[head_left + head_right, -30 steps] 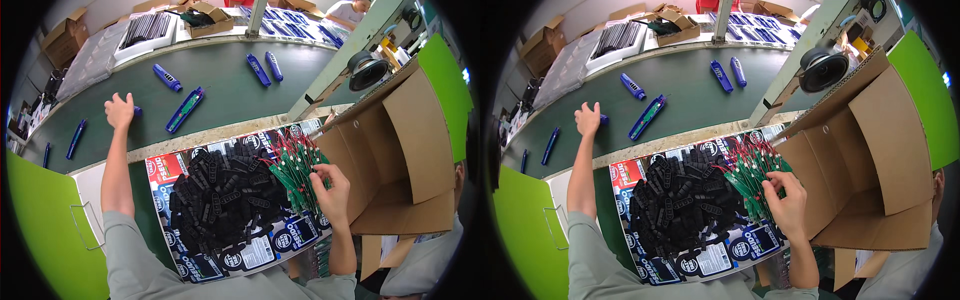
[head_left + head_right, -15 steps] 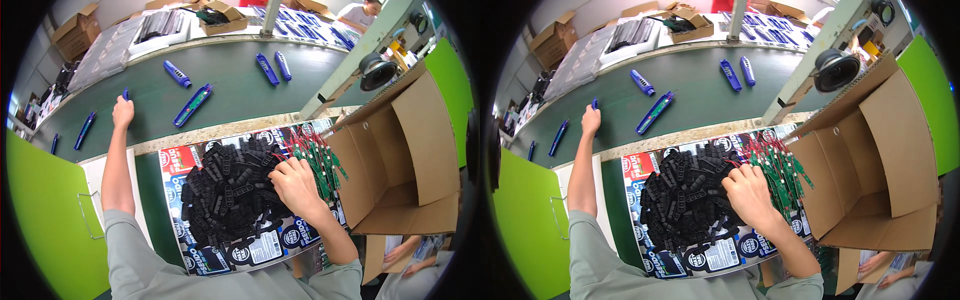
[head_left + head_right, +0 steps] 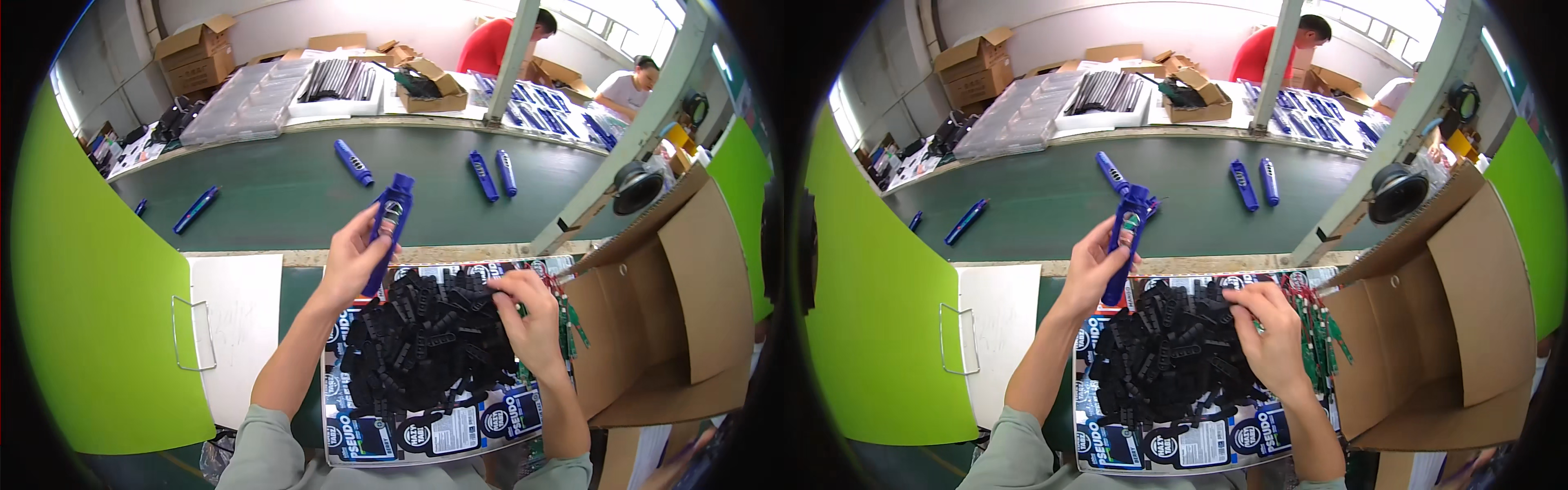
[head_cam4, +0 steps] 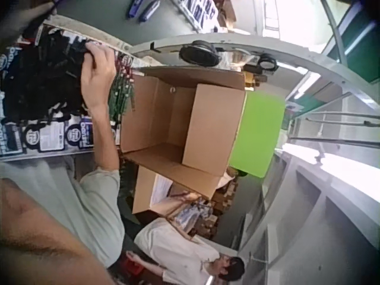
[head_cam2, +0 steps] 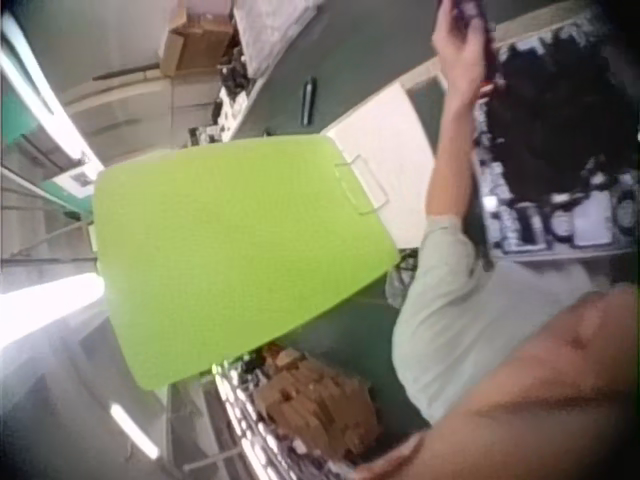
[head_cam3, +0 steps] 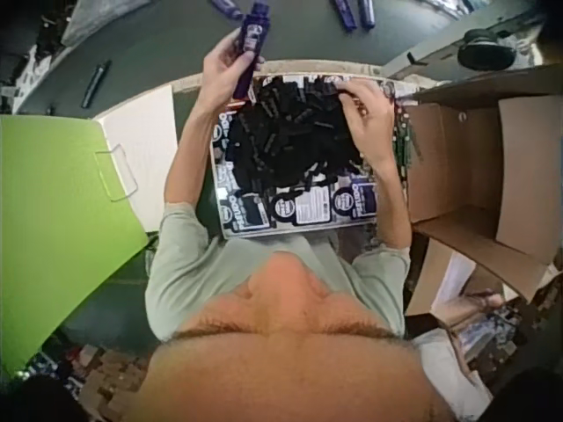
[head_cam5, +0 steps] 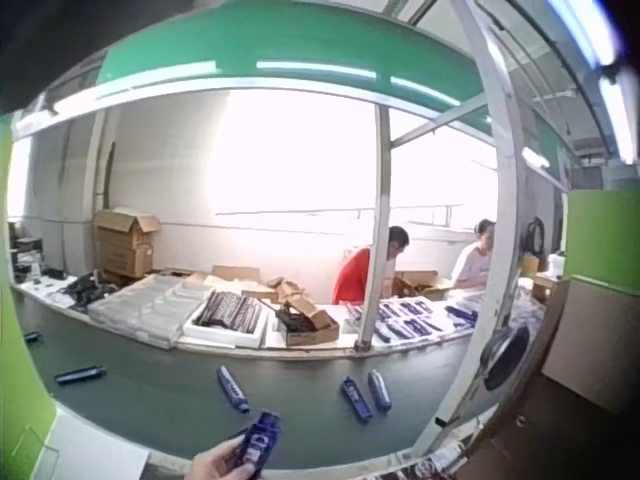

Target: The person unpacks green circuit boards from a cardboard box and inserts them into blue plastic casings. They then place the assembled units onto a green workbench. The person also handles black plastic components and bubble wrap packaging during the process.

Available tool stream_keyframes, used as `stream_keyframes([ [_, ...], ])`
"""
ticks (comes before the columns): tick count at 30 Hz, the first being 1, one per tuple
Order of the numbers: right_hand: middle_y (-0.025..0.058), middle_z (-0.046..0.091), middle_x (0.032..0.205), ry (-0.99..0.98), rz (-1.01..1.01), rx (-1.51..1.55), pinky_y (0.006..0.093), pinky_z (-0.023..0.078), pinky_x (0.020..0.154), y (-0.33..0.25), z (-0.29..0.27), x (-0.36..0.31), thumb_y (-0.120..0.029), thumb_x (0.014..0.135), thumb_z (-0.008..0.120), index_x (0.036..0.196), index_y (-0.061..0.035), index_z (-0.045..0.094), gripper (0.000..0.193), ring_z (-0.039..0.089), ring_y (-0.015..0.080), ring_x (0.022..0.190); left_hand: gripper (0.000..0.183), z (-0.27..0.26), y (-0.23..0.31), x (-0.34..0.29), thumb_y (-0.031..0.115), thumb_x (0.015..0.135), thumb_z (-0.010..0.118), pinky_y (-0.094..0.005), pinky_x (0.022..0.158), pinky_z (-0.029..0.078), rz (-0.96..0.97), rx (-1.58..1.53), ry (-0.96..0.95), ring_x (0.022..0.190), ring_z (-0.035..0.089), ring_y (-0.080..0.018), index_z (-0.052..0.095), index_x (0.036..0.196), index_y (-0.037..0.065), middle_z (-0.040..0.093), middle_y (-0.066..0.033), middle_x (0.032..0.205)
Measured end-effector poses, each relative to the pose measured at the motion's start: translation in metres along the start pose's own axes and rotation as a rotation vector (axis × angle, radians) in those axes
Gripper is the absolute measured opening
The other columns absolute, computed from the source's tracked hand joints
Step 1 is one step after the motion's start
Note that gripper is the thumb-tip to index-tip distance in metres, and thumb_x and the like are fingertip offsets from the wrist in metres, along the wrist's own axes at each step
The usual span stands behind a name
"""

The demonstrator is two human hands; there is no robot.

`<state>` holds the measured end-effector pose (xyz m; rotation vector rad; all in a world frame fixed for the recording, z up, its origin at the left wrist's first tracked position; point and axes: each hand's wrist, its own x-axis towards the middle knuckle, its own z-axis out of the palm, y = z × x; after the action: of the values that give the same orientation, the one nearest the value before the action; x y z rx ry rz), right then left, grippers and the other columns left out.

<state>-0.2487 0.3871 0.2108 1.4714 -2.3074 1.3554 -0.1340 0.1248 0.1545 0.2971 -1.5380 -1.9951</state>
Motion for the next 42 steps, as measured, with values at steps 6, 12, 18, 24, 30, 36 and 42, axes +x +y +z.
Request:
stream_keyframes([
  [6, 0.0131, 0.068, 0.098, 0.136, -0.102, 0.019, 0.0343, 0.054, 0.067, -0.028, 0.021, 0.030, 0.004, 0.085, 0.073, 0.100, 0.0013, 0.073, 0.016, 0.069, 0.0261, 0.078, 0.037, 0.035, -0.008, -0.032, -0.002, 0.100, 0.056, -0.0290, 0.084, 0.056, -0.058, 0.117, -0.137, 0.096, 0.066, -0.0129, 0.053, 0.137, -0.005, 0.065, -0.0076, 0.113],
  [12, 0.0118, 0.066, 0.094, 0.183, -0.190, -0.113, 0.0404, 0.053, 0.073, -0.026, 0.052, 0.042, 0.002, 0.082, 0.074, 0.097, 0.0013, 0.075, 0.015, 0.066, 0.0293, 0.083, 0.041, 0.042, -0.014, -0.037, -0.006, 0.097, 0.052, -0.0294, 0.088, 0.056, -0.059, 0.049, -0.243, 0.101, 0.065, -0.0127, 0.053, 0.138, -0.006, 0.065, -0.0097, 0.119],
  [18, 0.0091, 0.063, 0.092, 0.152, -0.296, -0.353, 0.0406, 0.044, 0.081, -0.025, 0.062, 0.041, -0.004, 0.078, 0.078, 0.094, -0.0043, 0.072, 0.018, 0.061, 0.0273, 0.088, 0.037, 0.044, -0.013, -0.040, -0.002, 0.097, 0.057, -0.0275, 0.086, 0.055, -0.071, 0.119, -0.206, 0.101, 0.065, -0.0112, 0.059, 0.134, -0.004, 0.067, -0.0090, 0.116],
  [24, 0.0121, 0.059, 0.107, 0.303, -0.151, -0.432, 0.0446, 0.042, 0.085, -0.028, 0.062, 0.033, -0.011, 0.072, 0.085, 0.118, -0.0062, 0.060, 0.053, 0.057, 0.0332, 0.101, 0.027, 0.048, -0.011, -0.039, 0.001, 0.094, 0.064, -0.0341, 0.076, 0.053, 0.303, 0.537, -0.149, 0.086, 0.067, -0.0254, 0.066, 0.121, -0.004, 0.066, -0.0155, 0.099],
  [30, 0.0159, 0.058, 0.112, 0.111, 0.183, -0.152, 0.0463, 0.044, 0.087, -0.009, 0.038, 0.031, -0.019, 0.072, 0.089, 0.126, -0.0044, 0.055, 0.066, 0.059, 0.0359, 0.103, 0.027, 0.055, -0.004, -0.045, -0.004, 0.091, 0.065, -0.0344, 0.070, 0.051, 0.389, 0.690, -0.179, 0.078, 0.064, -0.0272, 0.067, 0.118, -0.002, 0.062, -0.0146, 0.089],
  [36, 0.0109, 0.069, 0.090, 0.260, 0.218, -0.062, 0.0334, 0.055, 0.073, 0.033, -0.029, -0.022, -0.013, 0.087, 0.080, 0.111, 0.0005, 0.070, 0.029, 0.066, 0.0179, 0.076, 0.029, 0.058, -0.016, -0.048, 0.006, 0.102, 0.060, -0.0246, 0.070, 0.054, -0.108, 0.201, -0.201, 0.082, 0.064, -0.0093, 0.061, 0.129, -0.004, 0.064, -0.0040, 0.102],
  [42, 0.0117, 0.068, 0.084, 0.064, 0.471, -0.322, 0.0338, 0.052, 0.065, 0.071, -0.090, -0.089, -0.011, 0.087, 0.078, 0.101, 0.0015, 0.073, 0.020, 0.063, 0.0187, 0.068, 0.036, 0.060, -0.009, -0.045, 0.007, 0.102, 0.061, -0.0260, 0.070, 0.055, -0.120, 0.105, -0.178, 0.082, 0.065, -0.0112, 0.056, 0.136, -0.005, 0.065, -0.0061, 0.102],
])
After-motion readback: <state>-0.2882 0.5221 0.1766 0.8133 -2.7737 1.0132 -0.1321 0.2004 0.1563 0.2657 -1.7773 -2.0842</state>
